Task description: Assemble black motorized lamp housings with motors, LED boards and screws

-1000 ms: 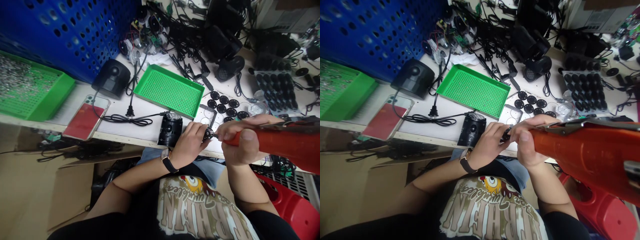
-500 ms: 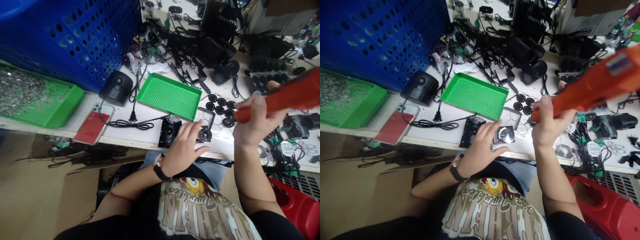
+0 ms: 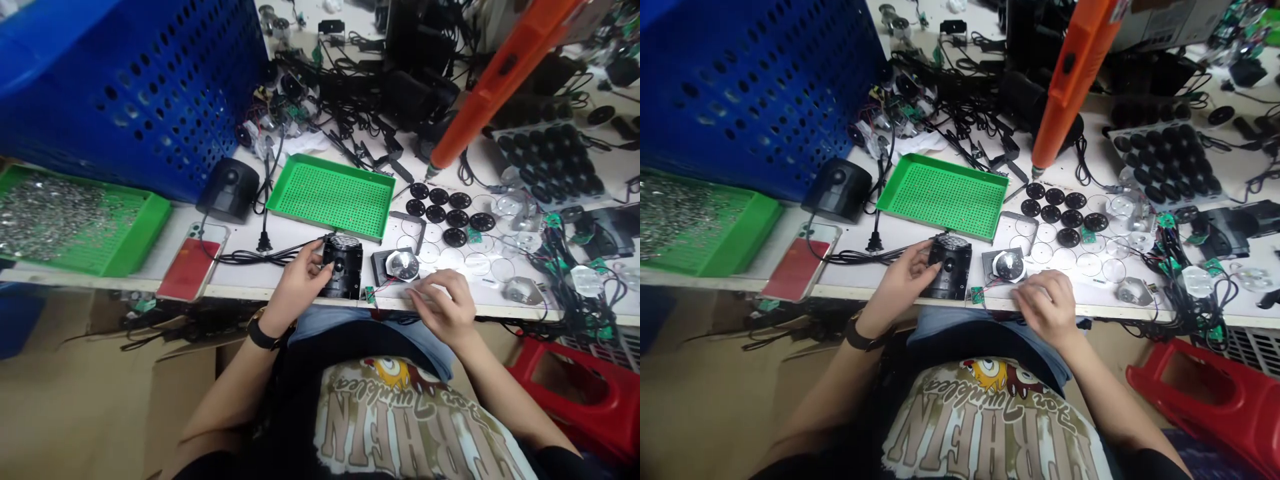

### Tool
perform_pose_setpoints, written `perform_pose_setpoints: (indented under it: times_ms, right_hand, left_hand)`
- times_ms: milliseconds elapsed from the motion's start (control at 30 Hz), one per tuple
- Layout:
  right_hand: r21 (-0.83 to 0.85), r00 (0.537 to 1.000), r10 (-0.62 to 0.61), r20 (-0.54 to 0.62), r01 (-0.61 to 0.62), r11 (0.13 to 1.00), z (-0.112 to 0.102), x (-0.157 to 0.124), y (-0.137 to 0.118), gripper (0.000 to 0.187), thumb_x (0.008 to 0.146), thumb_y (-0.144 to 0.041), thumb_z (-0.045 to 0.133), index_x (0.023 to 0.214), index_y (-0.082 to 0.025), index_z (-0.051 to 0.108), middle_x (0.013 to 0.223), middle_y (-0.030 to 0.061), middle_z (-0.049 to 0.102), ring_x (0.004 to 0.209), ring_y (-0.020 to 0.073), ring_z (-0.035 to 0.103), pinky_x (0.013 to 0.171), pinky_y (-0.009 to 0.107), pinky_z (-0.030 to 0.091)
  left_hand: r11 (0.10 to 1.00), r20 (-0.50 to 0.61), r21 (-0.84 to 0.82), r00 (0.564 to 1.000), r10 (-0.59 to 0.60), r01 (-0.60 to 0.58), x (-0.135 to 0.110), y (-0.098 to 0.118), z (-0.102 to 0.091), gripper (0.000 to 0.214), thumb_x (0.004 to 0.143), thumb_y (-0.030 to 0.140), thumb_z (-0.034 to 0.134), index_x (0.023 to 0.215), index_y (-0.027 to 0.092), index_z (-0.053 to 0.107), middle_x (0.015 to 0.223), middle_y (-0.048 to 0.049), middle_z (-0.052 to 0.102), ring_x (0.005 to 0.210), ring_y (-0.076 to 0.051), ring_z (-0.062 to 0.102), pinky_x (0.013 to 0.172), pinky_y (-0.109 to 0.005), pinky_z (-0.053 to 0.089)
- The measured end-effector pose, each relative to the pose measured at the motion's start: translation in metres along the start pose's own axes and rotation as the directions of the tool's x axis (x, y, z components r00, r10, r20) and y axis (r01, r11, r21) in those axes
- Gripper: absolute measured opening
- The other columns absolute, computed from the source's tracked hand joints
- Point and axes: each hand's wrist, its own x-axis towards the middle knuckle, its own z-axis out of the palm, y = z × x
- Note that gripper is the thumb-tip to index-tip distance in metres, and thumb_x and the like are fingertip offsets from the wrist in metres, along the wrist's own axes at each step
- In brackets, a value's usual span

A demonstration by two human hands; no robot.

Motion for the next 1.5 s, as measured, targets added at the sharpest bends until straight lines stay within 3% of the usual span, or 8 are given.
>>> perform_pose_setpoints:
  times_ms: [167,333,633,1000,1100,1233,1367,1500]
  right_hand:
    - [-0.02,0.998,-0.058,0.024,0.059,0.998,0.014,-0.009,0.01,0.037,0.087,-0.01,0.074,0.119,-0.025,0.067,0.101,0.0082,0.076,0.095,0.0242,0.071,0.082,0.043,0.063]
    - [-0.036,0.999,-0.042,0.016,0.043,0.998,0.018,0.004,0.014,0.025,0.092,-0.011,0.067,0.114,-0.023,0.067,0.1,0.01,0.075,0.098,0.0246,0.071,0.082,0.042,0.061]
    - [0.02,0.992,-0.078,-0.1,0.08,0.997,0.026,0.006,0.024,0.021,0.093,-0.009,0.062,0.109,-0.022,0.064,0.096,0.0097,0.074,0.091,0.023,0.072,0.076,0.039,0.063]
    - [0.028,0.962,-0.138,-0.234,0.148,0.989,0.024,0.009,0.019,0.022,0.09,-0.009,0.064,0.106,-0.024,0.063,0.091,0.0068,0.071,0.085,0.0228,0.076,0.067,0.039,0.067]
    - [0.088,0.956,-0.11,-0.271,0.138,0.987,0.02,0.009,0.015,0.023,0.088,-0.007,0.065,0.105,-0.023,0.064,0.09,0.0063,0.07,0.084,0.023,0.076,0.066,0.039,0.067]
    - [0.291,0.93,0.075,-0.36,0.035,0.956,0.013,0.015,-0.005,0.017,0.088,-0.009,0.064,0.1,-0.021,0.064,0.085,0.0043,0.065,0.078,0.0211,0.072,0.066,0.039,0.064]
    - [0.499,0.935,0.291,-0.203,-0.157,0.852,0.009,0.027,-0.038,0.012,0.092,-0.012,0.061,0.098,-0.022,0.064,0.087,0.0046,0.066,0.082,0.0206,0.069,0.072,0.039,0.06]
    - [0.531,0.935,0.355,0.019,-0.31,0.788,0.01,0.038,-0.056,0.011,0.094,-0.011,0.061,0.094,-0.022,0.062,0.086,0.0027,0.066,0.082,0.0178,0.065,0.074,0.034,0.054]
  left_hand:
    - [0.977,0.069,-0.213,0.998,-0.011,0.026,0.007,-0.001,-0.002,0.067,0.075,0.035,0.079,0.135,0.013,0.058,0.101,-0.0063,0.07,0.097,-0.021,0.066,0.09,-0.033,0.049]
    - [0.906,0.16,-0.405,0.985,-0.065,0.125,0.0,0.004,-0.005,0.055,0.073,0.037,0.084,0.12,0.014,0.068,0.11,-0.0092,0.076,0.1,-0.023,0.069,0.091,-0.033,0.05]
    - [0.862,0.156,-0.474,0.98,-0.12,0.181,-0.013,0.014,-0.004,0.043,0.073,0.035,0.085,0.109,0.015,0.073,0.102,-0.0058,0.077,0.087,-0.019,0.066,0.079,-0.027,0.049]
    - [0.83,0.178,-0.52,0.976,-0.125,0.202,-0.02,0.023,0.002,0.036,0.072,0.033,0.086,0.103,0.016,0.075,0.096,-0.0032,0.077,0.08,-0.015,0.064,0.077,-0.026,0.049]
    - [0.762,0.2,-0.595,0.966,-0.165,0.253,-0.022,0.026,0.007,0.032,0.069,0.029,0.085,0.097,0.016,0.075,0.087,-0.0015,0.075,0.075,-0.014,0.063,0.071,-0.025,0.048]
    - [0.604,0.253,-0.729,0.947,-0.199,0.322,-0.027,0.028,0.022,0.029,0.067,0.024,0.078,0.093,0.017,0.071,0.081,0.0001,0.071,0.073,-0.014,0.063,0.069,-0.026,0.048]
    - [0.519,0.224,-0.807,0.959,-0.174,0.283,-0.032,0.029,0.044,0.03,0.072,0.023,0.073,0.101,0.019,0.067,0.09,0.0002,0.072,0.082,-0.016,0.066,0.078,-0.029,0.051]
    - [0.455,0.213,-0.851,0.965,-0.154,0.261,-0.037,0.033,0.061,0.029,0.08,0.024,0.072,0.106,0.021,0.063,0.096,0.0005,0.072,0.089,-0.018,0.069,0.082,-0.031,0.053]
